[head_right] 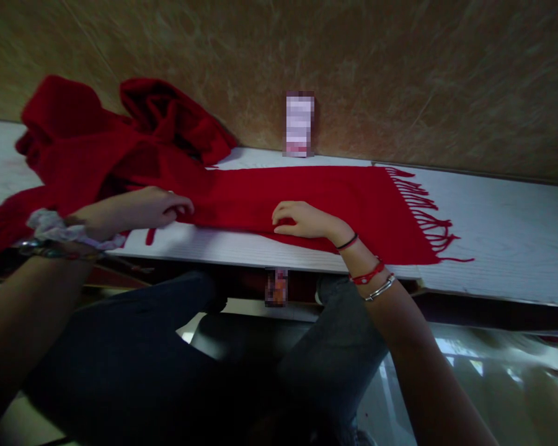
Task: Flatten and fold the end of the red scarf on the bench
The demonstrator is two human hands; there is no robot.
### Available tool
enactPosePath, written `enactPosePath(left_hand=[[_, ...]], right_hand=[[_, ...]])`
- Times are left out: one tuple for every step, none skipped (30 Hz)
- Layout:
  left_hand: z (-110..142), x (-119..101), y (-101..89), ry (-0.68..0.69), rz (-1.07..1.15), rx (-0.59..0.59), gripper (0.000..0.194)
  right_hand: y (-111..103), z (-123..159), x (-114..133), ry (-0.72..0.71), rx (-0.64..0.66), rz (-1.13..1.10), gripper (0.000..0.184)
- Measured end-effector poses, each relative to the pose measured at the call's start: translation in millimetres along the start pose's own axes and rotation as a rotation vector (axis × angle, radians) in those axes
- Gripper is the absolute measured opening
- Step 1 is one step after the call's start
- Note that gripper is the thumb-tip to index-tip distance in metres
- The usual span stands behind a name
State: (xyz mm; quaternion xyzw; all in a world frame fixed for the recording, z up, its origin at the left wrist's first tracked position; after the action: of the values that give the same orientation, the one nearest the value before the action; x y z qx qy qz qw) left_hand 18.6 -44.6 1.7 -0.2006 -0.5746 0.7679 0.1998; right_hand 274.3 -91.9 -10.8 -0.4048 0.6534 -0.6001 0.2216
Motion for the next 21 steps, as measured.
enactPosePath(left_hand=[[0,1,3.0,0.02,0.012,0.017,0.04],[1,3,5.4,0.032,0.021,0.03,0.039],[2,3,7.4,0.037,0.023,0.046,0.037],[4,4,8.6,0.034,0.022,0.055,0.036],[6,3,9.2,0.027,0.021,0.059,0.035],[8,2,9.1,0.012,0.019,0.058,0.034],[11,0,8.5,-0.006,0.022,0.057,0.033],[13,-2,7.5,-0.031,0.029,0.056,0.033],[14,-6,6.2,-0.058,0.041,0.056,0.033],[16,-9,5.0,-0.088,0.055,0.063,0.032],[17,-13,4.0,-0.112,0.066,0.077,0.031],[17,-17,2.9,-0.138,0.07,0.087,0.03],[17,-21,1.9,-0.162,0.068,0.097,0.029],[17,-24,1.3,-0.189,0.061,0.11,0.028],[17,-27,1.0,-0.21,0.056,0.123,0.028],[18,-29,0.9,-0.232,0.051,0.136,0.027],[18,-31,0.8,-0.246,0.05,0.141,0.027],[19,-32,0.4,-0.252,0.053,0.136,0.028],[19,-33,-0.2,-0.251,0.053,0.124,0.028],[20,-34,-0.4,-0.248,0.051,0.114,0.029],[20,-34,-0.4,-0.247,0.047,0.106,0.03]], right_hand=[[1,0,3,-0.029,0.044,-0.021,0.02],[2,-1,5,-0.046,0.071,-0.035,0.022],[2,-1,6,-0.047,0.077,-0.039,0.024],[1,-1,5,-0.029,0.064,-0.031,0.026],[0,-1,2,0.008,0.039,-0.008,0.027],[0,0,-2,0.063,0.012,0.029,0.029],[-1,1,-7,0.129,-0.007,0.077,0.033],[0,3,-12,0.203,-0.007,0.13,0.037],[3,5,-18,0.279,0.014,0.18,0.043],[6,8,-23,0.355,0.057,0.219,0.05],[10,11,-28,0.427,0.117,0.244,0.056],[15,13,-33,0.493,0.185,0.257,0.061],[19,16,-37,0.547,0.249,0.26,0.064],[23,18,-41,0.588,0.301,0.259,0.065],[25,19,-44,0.622,0.336,0.258,0.066],[26,21,-47,0.652,0.354,0.258,0.067],[26,21,-51,0.68,0.361,0.261,0.068],[26,23,-54,0.709,0.366,0.266,0.069],[24,24,-58,0.738,0.371,0.27,0.07],[23,27,-61,0.762,0.38,0.274,0.072],[21,29,-64,0.778,0.393,0.276,0.074]])
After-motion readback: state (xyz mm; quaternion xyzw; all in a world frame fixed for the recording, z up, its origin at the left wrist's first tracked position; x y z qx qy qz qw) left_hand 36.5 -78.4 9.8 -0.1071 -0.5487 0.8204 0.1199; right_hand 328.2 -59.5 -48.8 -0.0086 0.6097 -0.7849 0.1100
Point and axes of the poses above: each hand's wrist, its own z-axis away from the middle knuckle, its own y-axis out of the palm, x = y × z, the point moved 5 cm from there along -z, towards the middle knuckle, and after that the axes turned 13 degrees about z, right-handed, at the moved point
